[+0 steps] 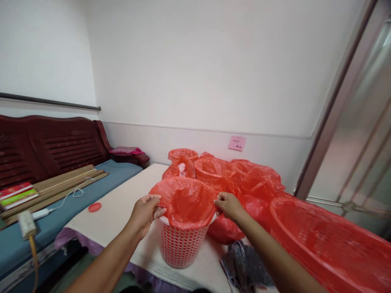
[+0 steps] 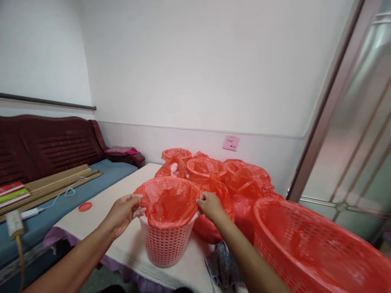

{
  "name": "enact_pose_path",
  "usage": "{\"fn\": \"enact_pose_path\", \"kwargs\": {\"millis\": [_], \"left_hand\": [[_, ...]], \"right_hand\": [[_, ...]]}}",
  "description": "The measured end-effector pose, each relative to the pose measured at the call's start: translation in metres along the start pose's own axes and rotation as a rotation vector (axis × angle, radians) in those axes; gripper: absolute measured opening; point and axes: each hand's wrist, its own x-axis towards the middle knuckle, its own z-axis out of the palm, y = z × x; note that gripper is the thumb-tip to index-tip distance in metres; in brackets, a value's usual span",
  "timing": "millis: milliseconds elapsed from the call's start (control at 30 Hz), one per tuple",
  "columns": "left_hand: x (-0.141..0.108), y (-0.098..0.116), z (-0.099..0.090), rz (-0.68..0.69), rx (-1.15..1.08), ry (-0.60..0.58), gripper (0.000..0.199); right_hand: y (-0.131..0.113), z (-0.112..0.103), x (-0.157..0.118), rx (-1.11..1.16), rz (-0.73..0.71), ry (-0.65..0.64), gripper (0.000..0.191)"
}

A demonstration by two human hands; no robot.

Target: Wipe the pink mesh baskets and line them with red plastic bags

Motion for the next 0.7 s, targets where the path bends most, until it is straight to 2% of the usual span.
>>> {"fn": "enact_pose_path", "kwargs": {"millis": [167,300,467,700], "left_hand": [[-0.002,-0.011,0.0,-0.018,-0.014,-0.015,0.01],[-0.005,-0.017,0.005,0.051,-0.132,0.043,0.011],[-0.008,-0.02,0.024,0.157,-0.222,0.07,0.022],[0.001,-0.009,0.059,0.281,-0.177,-0.072,0.026]], "right_hand": [[0.004,0.007,-0.009,0.112,-0.01,0.04,0.02],[0.0,0.011,-0.019,0.29,-0.014,0.003,0.016],[-0.013,0.012,-0.022,0.479,-0.057,0.046,0.022],[-0.033,0.021,-0.013,0.45,-0.245,0.139,0.028]]}}
